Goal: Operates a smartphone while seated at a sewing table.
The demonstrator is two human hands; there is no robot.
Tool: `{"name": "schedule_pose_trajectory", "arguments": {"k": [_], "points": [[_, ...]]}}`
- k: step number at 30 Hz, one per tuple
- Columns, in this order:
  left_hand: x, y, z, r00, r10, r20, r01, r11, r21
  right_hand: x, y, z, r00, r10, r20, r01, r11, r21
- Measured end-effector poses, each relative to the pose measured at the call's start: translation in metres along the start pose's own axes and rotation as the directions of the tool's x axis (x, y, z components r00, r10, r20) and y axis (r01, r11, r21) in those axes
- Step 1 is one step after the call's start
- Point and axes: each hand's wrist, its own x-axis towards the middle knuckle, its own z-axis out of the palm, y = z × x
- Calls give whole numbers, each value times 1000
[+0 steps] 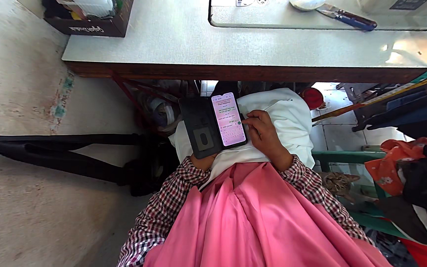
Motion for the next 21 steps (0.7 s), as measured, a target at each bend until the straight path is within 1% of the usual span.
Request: {"name": "schedule_pose_trajectory", "arguments": {"k": [2, 3, 4, 5, 7, 8, 10, 12, 15, 19, 20, 21], "points": [[1, -3, 0, 999, -25, 32, 31, 979, -204, 0, 0, 0, 1000, -2, -2, 2, 1000, 2], [1, -4, -1, 998, -24, 52, 37, 968, -248, 0, 0, 0, 1000, -2, -2, 2, 1000, 2], [2, -4, -1, 998, -22, 57, 35, 972, -234, 0, 0, 0, 1000, -3, -3, 3, 1000, 1], [2, -4, -2, 998, -17, 54, 27, 983, -180, 0, 0, 0, 1000, -5, -4, 5, 1000, -2], [2, -2, -2, 999, -5, 34, 5, 1000, -5, 0, -1, 0, 1000, -9, -4, 9, 1000, -7], [2, -1, -1, 1000, 0, 21, -1, 998, 55, 0, -1, 0, 1000, -10, -5, 10, 1000, -8], [2, -1, -1, 1000, 7, 0, -7, 993, 115, 1, -3, -1, 1000, -9, -2, 9, 1000, -23], [3, -1, -4, 999, 4, 34, -9, 986, 168, 1, -3, -1, 1000, -15, -4, 15, 1000, -26], [3, -3, -4, 1000, -5, 20, 1, 982, 188, 1, -1, 0, 1000, -30, -9, 30, 999, -17], [4, -3, -7, 998, -9, 59, -6, 970, 241, 1, -1, -1, 999, -33, -6, 33, 999, -10], [4, -5, -7, 999, -2, 50, -7, 986, 168, 1, 0, 0, 1000, -31, -4, 31, 999, -10], [5, -7, -7, 998, -9, 62, 8, 1000, 18, 0, 0, 0, 1000, -27, -2, 27, 1000, -9]]}}
